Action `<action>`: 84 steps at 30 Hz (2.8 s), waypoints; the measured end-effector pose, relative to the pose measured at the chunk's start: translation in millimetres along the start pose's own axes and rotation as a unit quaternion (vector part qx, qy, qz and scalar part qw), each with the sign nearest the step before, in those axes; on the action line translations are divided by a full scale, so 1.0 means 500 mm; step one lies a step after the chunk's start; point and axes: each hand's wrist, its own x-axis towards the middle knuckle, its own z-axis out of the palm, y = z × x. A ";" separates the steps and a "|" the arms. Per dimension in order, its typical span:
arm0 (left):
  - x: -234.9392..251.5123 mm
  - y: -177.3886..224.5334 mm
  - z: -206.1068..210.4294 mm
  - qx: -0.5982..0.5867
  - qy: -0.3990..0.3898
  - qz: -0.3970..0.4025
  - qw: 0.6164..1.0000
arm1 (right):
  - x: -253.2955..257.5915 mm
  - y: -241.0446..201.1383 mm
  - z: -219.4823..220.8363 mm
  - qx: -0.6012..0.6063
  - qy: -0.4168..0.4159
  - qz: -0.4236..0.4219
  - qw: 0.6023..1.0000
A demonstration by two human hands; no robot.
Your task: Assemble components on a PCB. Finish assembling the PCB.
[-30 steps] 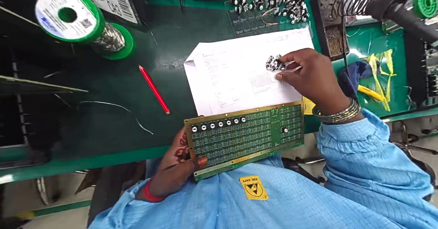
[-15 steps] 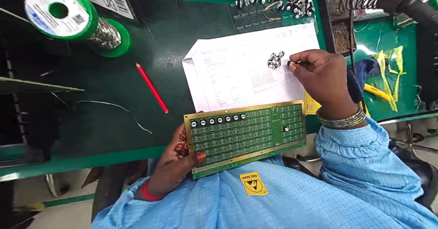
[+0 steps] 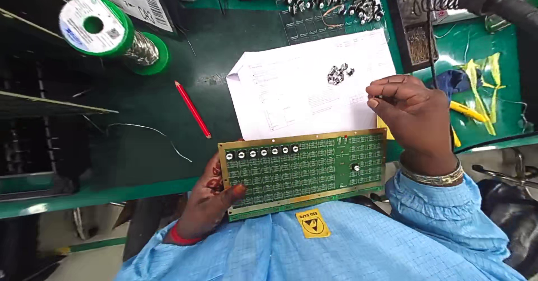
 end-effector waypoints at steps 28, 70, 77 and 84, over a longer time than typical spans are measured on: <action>0.014 -0.003 -0.006 0.067 0.060 0.006 0.996 | -0.143 0.049 0.082 0.246 0.125 0.035 0.961; 0.012 -0.012 -0.002 0.091 0.086 0.030 0.992 | -0.175 0.047 0.086 0.260 0.109 0.037 0.959; 0.012 -0.011 -0.002 0.092 0.080 0.034 0.992 | -0.177 0.047 0.088 0.276 0.107 0.033 0.955; 0.011 -0.012 -0.002 0.093 0.085 0.030 0.992 | -0.176 0.048 0.089 0.276 0.109 0.036 0.954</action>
